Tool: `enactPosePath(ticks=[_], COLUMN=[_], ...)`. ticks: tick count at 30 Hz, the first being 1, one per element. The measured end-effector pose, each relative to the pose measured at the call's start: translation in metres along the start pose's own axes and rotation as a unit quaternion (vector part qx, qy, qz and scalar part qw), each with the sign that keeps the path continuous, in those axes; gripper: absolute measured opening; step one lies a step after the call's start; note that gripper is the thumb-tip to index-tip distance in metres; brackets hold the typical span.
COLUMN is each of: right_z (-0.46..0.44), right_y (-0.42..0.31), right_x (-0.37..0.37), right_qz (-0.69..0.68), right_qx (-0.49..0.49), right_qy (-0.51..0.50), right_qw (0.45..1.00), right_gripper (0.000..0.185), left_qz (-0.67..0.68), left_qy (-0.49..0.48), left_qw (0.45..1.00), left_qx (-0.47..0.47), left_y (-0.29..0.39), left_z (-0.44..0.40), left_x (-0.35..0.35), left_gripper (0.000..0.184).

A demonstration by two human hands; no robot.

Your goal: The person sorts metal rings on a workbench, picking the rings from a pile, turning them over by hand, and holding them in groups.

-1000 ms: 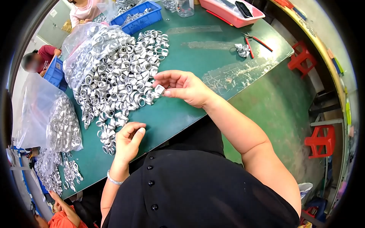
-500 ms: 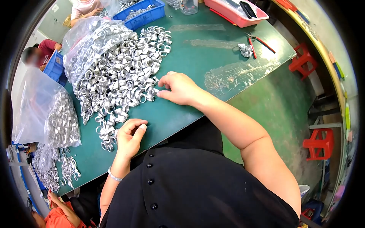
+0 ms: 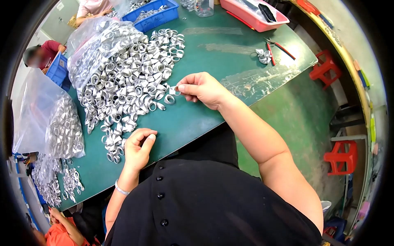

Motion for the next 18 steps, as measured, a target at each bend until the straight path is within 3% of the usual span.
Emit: enactPosePath(ticks=[9, 12, 15, 17, 18], right_z=[0.008, 0.014, 0.001, -0.003, -0.005], right_y=[-0.003, -0.022, -0.009, -0.012, -0.014], right_x=[0.004, 0.016, 0.015, 0.024, 0.028], right_qz=[-0.183, -0.257, -0.141, 0.141, 0.297], right_qx=[-0.045, -0.028, 0.003, 0.020, -0.035], right_qy=[-0.104, -0.051, -0.019, 0.018, 0.027], right_qw=[0.977, 0.965, 0.990, 0.990, 0.954], right_gripper=[0.016, 0.019, 0.021, 0.026, 0.030], left_qz=[0.000, -0.006, -0.012, -0.011, -0.008], left_qy=[0.000, 0.003, -0.006, -0.010, -0.009], left_qw=[1.000, 1.000, 1.000, 1.000, 1.000], left_qx=[0.004, 0.007, -0.008, -0.019, -0.023], left_y=[-0.001, 0.000, 0.000, 0.000, -0.001], left_z=[0.000, 0.000, 0.001, 0.001, 0.001], left_x=[-0.001, 0.000, -0.001, -0.001, -0.001], left_gripper=[0.008, 0.008, 0.008, 0.008, 0.008])
Point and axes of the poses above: each hand's wrist, its own z-axis away from the middle knuckle, its own x-axis out of the palm, y = z × x, the point moved 4 cm from there along -z, towards the middle knuckle, and after that the axes turned 6 degrees about z, right-handed, at the moved point
